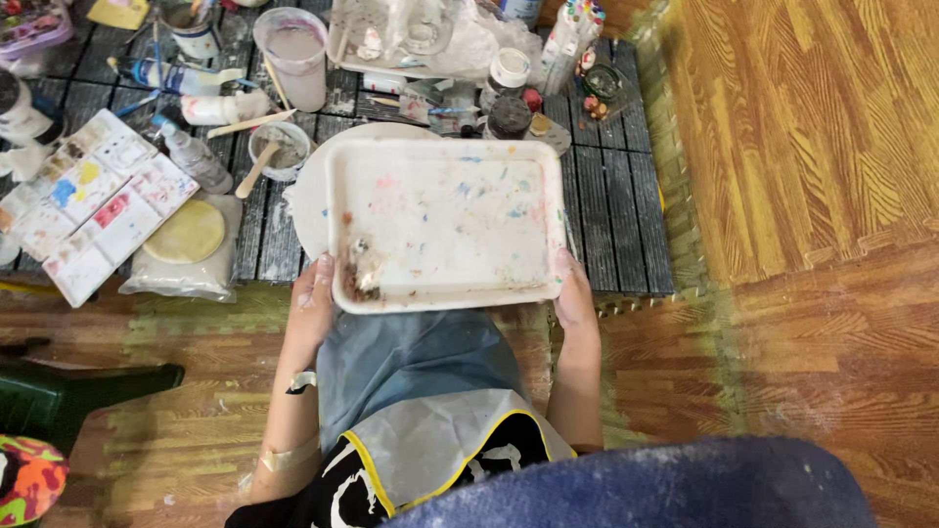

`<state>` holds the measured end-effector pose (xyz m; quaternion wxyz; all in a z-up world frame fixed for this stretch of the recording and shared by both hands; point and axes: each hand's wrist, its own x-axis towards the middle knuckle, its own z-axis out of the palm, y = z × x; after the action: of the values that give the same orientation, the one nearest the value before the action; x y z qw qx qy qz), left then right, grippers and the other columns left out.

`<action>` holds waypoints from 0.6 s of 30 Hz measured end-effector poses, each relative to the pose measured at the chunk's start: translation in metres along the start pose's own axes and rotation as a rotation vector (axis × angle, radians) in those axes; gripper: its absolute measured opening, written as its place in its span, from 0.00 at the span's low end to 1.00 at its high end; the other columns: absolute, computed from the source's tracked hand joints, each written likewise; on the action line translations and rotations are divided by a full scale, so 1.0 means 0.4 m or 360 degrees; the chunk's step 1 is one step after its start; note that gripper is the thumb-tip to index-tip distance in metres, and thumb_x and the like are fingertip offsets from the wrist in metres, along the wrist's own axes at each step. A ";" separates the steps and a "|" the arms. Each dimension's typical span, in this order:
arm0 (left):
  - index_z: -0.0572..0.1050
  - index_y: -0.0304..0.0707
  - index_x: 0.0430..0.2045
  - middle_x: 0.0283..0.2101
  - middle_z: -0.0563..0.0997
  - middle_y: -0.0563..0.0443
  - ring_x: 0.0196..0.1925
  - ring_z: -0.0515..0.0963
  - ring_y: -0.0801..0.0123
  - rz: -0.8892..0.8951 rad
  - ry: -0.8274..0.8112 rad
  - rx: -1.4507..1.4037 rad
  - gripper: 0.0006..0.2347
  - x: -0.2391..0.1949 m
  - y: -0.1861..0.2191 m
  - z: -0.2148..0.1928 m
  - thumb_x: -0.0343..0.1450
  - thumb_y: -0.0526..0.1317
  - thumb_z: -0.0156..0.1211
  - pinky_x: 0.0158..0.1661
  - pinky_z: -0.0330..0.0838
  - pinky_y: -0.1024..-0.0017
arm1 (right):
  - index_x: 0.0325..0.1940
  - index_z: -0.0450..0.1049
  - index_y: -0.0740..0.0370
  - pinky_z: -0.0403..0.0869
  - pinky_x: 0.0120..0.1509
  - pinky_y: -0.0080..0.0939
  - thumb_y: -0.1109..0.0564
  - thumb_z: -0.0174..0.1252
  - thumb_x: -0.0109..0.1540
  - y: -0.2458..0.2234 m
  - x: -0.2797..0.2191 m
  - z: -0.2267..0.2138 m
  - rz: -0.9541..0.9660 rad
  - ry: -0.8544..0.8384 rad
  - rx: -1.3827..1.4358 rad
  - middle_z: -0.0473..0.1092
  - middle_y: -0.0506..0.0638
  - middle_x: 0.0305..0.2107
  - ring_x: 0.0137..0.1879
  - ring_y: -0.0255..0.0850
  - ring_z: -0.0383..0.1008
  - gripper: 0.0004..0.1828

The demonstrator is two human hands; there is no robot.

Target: The person scrapes dried paint from a compartmentalized paint tray using a small tool, then wipes the tray with a cloth. The person handles the tray and a cleaning cloth while seated on the floor.

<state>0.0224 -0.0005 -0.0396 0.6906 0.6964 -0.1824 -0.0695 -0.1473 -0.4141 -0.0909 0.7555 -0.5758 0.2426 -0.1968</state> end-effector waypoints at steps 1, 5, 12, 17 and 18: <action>0.73 0.29 0.58 0.45 0.82 0.48 0.47 0.78 0.76 0.0141 -0.0016 -0.0015 0.20 0.004 0.014 0.016 0.83 0.47 0.40 0.50 0.72 0.75 | 0.68 0.65 0.75 0.73 0.35 0.45 0.44 0.40 0.75 -0.008 -0.007 -0.006 -0.0086 -0.0038 0.0048 0.73 0.60 0.44 0.41 0.44 0.74 0.31; 0.77 0.32 0.59 0.29 0.80 0.44 0.28 0.75 0.75 -0.0088 0.0000 0.0038 0.15 0.016 0.072 0.078 0.79 0.40 0.52 0.30 0.68 0.76 | 0.71 0.63 0.74 0.79 0.48 0.36 0.47 0.40 0.76 -0.047 -0.039 -0.014 -0.0246 0.0152 0.0110 0.75 0.57 0.50 0.49 0.38 0.79 0.29; 0.74 0.28 0.53 0.38 0.81 0.49 0.32 0.80 0.77 0.0217 -0.0022 0.0093 0.11 0.071 0.109 0.149 0.78 0.34 0.54 0.34 0.74 0.79 | 0.67 0.65 0.70 0.73 0.29 0.38 0.45 0.38 0.74 -0.106 -0.078 -0.003 -0.0176 0.0351 -0.0069 0.74 0.57 0.40 0.34 0.39 0.75 0.28; 0.72 0.27 0.51 0.36 0.80 0.51 0.35 0.80 0.77 0.0107 -0.0121 -0.0169 0.09 0.098 0.082 0.180 0.78 0.33 0.53 0.38 0.76 0.79 | 0.64 0.66 0.70 0.72 0.28 0.37 0.45 0.38 0.74 -0.109 -0.076 -0.026 -0.0248 0.0337 -0.0018 0.74 0.55 0.40 0.34 0.37 0.75 0.27; 0.72 0.27 0.50 0.35 0.80 0.51 0.34 0.80 0.77 0.0086 -0.0126 -0.0123 0.09 0.094 0.075 0.176 0.78 0.32 0.54 0.37 0.75 0.79 | 0.63 0.66 0.70 0.71 0.28 0.37 0.45 0.38 0.75 -0.102 -0.078 -0.033 -0.0267 0.0345 0.0005 0.74 0.55 0.40 0.34 0.37 0.75 0.26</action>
<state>0.0279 -0.0790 -0.0067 0.7109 0.6607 -0.2254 -0.0852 -0.1811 -0.4168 -0.0502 0.7067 -0.5682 0.2734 -0.3209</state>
